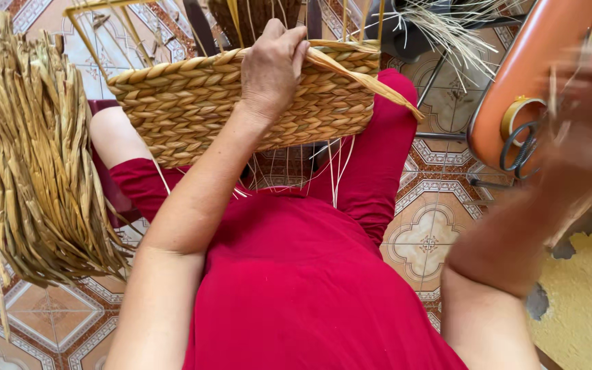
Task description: The person weaves a basket by hand, interlacing dried palm fronds through a vertical frame. They repeatedly pull strands through the weave and tighten the structure while seated on the floor.
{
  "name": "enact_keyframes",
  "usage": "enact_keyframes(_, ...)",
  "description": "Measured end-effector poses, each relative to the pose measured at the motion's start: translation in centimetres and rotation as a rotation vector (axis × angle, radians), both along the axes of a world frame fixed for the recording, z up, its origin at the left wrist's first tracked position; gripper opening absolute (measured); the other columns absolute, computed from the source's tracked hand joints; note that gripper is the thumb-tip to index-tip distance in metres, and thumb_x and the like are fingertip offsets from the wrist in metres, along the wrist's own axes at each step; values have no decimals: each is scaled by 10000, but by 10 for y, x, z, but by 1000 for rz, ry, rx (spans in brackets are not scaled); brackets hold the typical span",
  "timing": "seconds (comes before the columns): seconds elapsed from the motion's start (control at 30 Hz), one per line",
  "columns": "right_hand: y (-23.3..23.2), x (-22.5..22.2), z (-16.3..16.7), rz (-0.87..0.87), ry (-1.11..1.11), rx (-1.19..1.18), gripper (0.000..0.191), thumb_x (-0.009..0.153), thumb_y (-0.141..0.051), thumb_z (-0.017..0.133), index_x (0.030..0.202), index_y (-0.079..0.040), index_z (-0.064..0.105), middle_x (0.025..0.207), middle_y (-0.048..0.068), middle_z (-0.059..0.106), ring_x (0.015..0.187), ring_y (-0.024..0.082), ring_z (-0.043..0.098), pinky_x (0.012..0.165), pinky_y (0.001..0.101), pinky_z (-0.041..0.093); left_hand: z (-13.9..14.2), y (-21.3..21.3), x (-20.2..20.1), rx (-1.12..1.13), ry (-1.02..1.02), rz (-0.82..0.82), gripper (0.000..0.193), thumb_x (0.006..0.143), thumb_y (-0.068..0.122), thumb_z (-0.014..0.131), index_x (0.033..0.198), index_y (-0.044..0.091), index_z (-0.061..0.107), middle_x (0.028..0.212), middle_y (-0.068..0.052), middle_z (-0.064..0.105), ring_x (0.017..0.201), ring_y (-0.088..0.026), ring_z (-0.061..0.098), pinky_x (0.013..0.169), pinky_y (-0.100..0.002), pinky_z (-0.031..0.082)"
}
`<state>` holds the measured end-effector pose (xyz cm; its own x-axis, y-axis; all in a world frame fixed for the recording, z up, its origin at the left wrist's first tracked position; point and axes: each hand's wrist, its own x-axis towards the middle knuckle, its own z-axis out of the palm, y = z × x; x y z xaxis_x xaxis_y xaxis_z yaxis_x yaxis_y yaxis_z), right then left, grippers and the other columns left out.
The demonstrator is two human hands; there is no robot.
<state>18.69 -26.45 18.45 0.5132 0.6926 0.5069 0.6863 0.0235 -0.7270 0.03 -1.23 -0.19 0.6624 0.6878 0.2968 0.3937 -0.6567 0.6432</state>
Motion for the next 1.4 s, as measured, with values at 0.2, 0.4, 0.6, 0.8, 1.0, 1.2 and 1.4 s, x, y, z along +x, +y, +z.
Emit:
enact_keyframes(0.2, 109, -17, -143, 325, 30, -323, 127, 1012, -2, 793, 1088, -46, 700, 1048, 68, 641, 890, 147, 664, 780, 277, 586, -4, 0, -2, 179, -153, 8, 74, 929, 151, 782, 922, 131, 711, 857, -22, 632, 801, -164, 597, 634, -306, 557)
enact_keyframes(0.4, 142, -25, -151, 230, -37, -394, 123, 953, -123, 836, 1005, -60, 745, 916, 67, 666, 812, 187, 671, 737, 342, 555, 5, -4, -16, -81, -262, -85, 129, 980, 77, 768, 1000, 117, 647, 942, 6, 729, 819, -140, 644, 694, -300, 570)
enact_keyframes(0.6, 149, -24, -150, 282, 16, -447, 149, 949, -181, 816, 1070, -106, 773, 917, 53, 690, 815, 199, 698, 732, 342, 551, 10, -6, -33, -277, -353, -166, 169, 944, -13, 756, 1024, 59, 625, 1300, -85, 708, 981, -179, 705, 819, -312, 610)
enact_keyframes(0.8, 159, -30, -162, 248, -284, -574, 103, 967, -235, 810, 992, -141, 778, 922, 73, 647, 895, 258, 658, 746, 431, 531, 5, 2, -31, 11, -322, -285, 194, 927, -20, 753, 967, 55, 578, 1374, -162, 661, 969, -258, 672, 857, -362, 592)
enact_keyframes(1.0, 152, -45, -170, 100, -477, -351, 184, 970, -253, 831, 999, -135, 693, 1010, 31, 595, 1007, 237, 597, 854, 398, 497, 3, 27, -1, -100, -62, -199, 167, 921, 31, 764, 985, 57, 612, 841, -125, 761, 755, -239, 764, 640, -359, 615)
enact_keyframes(1.2, 100, -52, -154, 6, -431, -624, 249, 903, -359, 837, 986, -152, 726, 975, 38, 631, 888, 226, 603, 757, 393, 466, 35, 36, 10, -514, 192, -237, 107, 1011, 95, 665, 1010, 55, 565, 827, -74, 758, 645, -119, 758, 551, -237, 637)
enact_keyframes(1.4, 107, -19, -105, 76, -151, -747, 113, 1019, -320, 720, 1096, -239, 705, 1029, -40, 678, 890, 158, 644, 799, 341, 454, 50, 41, 13, -867, 178, -407, 163, 932, 114, 687, 1086, 159, 656, 903, 1, 761, 636, -28, 736, 531, -185, 628)
